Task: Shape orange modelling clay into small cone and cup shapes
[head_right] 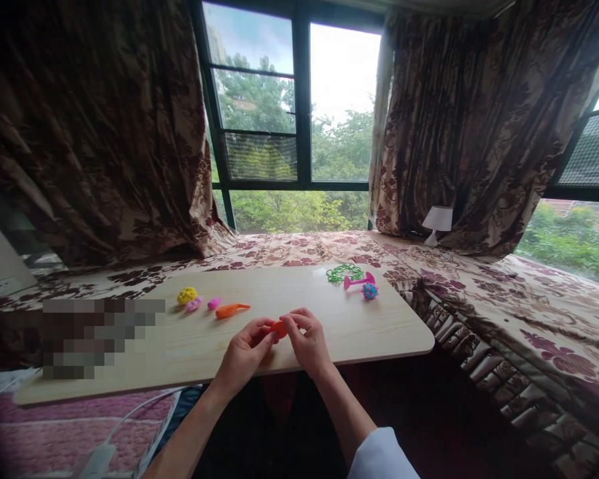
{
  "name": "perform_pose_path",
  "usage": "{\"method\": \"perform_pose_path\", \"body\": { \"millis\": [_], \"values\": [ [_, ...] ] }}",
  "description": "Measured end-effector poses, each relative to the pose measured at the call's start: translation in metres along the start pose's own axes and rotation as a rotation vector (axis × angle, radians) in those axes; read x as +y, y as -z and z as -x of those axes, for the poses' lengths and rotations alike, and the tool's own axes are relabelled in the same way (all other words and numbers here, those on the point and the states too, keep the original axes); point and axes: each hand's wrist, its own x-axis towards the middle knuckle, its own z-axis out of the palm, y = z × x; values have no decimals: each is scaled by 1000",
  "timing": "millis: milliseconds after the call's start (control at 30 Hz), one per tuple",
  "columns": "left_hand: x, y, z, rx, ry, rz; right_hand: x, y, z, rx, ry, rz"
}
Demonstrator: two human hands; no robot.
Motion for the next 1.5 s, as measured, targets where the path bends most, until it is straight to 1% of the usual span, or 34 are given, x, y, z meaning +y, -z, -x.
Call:
{"method": "perform_pose_path", "body": {
  "millis": [167,300,433,533,800,1000,1233,1500],
  "values": [
    [0,1,1,15,17,12,1,0,0,-16,6,-4],
    [3,1,1,13,13,-5,2,-1,0,-3,26,9],
    [7,-1,2,23,17,-23,1,-1,0,-6,17,0],
    [6,-2,2,7,-7,-49,2,-1,0,-22,17,-3],
    [3,-3,1,49,-50,-122,2,0,0,-19,-4,3],
    [4,-3,2,29,-49,-125,5,-1,0,-29,3,22],
    [6,-1,2,44,-13,-38,0,0,-2,-6,-31,-20],
    [3,-1,2,19,-27,-91,2,1,0,-4,-9,-12]
  ]
}}
